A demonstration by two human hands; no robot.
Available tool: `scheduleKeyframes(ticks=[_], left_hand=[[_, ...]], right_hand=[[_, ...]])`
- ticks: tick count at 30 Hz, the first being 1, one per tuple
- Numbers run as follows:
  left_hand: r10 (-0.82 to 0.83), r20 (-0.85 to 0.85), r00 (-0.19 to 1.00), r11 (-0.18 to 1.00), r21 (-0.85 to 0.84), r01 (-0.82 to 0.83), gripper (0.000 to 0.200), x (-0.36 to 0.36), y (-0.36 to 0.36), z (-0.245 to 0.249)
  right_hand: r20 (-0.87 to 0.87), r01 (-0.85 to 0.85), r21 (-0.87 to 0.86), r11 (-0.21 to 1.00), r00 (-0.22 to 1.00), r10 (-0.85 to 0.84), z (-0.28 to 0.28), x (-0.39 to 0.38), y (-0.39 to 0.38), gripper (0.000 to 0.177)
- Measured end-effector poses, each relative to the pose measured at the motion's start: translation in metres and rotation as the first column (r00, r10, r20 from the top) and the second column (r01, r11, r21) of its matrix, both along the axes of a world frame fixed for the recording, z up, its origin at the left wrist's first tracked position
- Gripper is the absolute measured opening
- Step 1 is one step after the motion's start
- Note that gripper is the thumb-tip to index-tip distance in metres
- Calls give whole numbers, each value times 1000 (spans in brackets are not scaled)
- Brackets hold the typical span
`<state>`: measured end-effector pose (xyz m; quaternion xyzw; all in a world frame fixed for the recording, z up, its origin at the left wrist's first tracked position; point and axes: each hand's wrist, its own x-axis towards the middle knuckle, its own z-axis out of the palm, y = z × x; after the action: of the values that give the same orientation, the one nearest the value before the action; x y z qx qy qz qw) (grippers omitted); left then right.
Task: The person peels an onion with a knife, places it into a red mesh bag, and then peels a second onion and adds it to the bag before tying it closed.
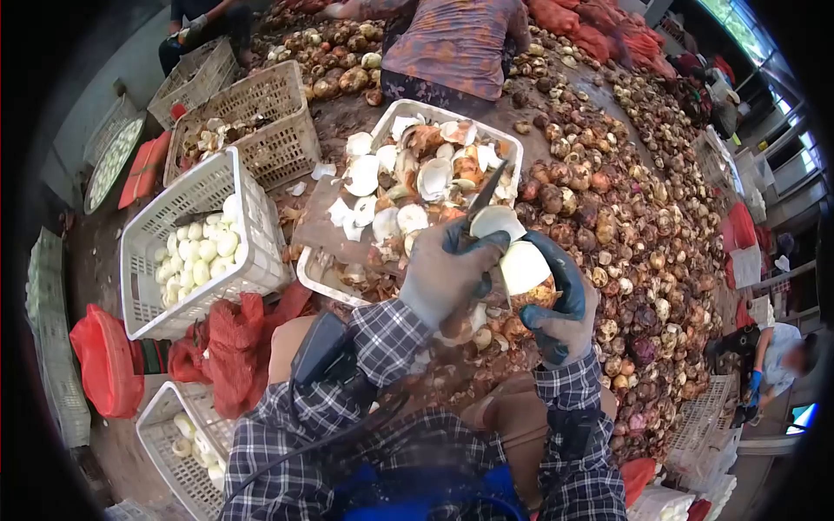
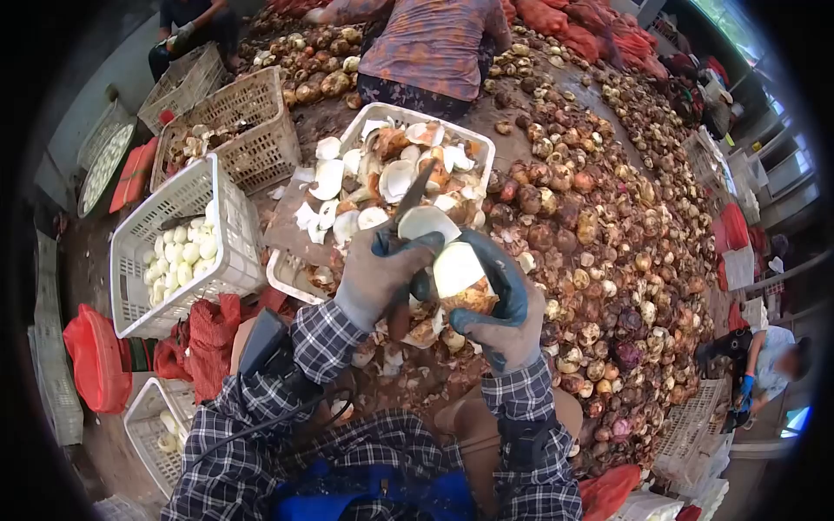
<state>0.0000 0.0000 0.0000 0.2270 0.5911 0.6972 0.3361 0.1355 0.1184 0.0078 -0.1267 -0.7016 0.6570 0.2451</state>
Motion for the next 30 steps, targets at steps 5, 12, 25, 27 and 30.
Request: scheduleKeyframes(ticks=[5,12,25,27,30], left_hand=[[186,68,980,960,202,-196,24,2,-5,4],[350,-551,758,936,175,-306,27,9,-1,-17],[-45,-815,578,981,-146,-128,33,-1,-22,-4],[-165,-834,526,962,-253,-99,38,6,-28,2],[-314,-865,391,926,-370,-77,49,9,-30,0]], right_hand=[[-108,70,-319,945,988,-110,-6,-9,-12,71],[-239,-13,-546,838,961,-141,-27,-4,-12,66],[-249,-30,-580,814,958,-142,-23,6,4,62],[-271,15,-623,782,934,-234,-24,8,2,60],[-206,116,-524,844,944,-258,-26,12,-1,46]])
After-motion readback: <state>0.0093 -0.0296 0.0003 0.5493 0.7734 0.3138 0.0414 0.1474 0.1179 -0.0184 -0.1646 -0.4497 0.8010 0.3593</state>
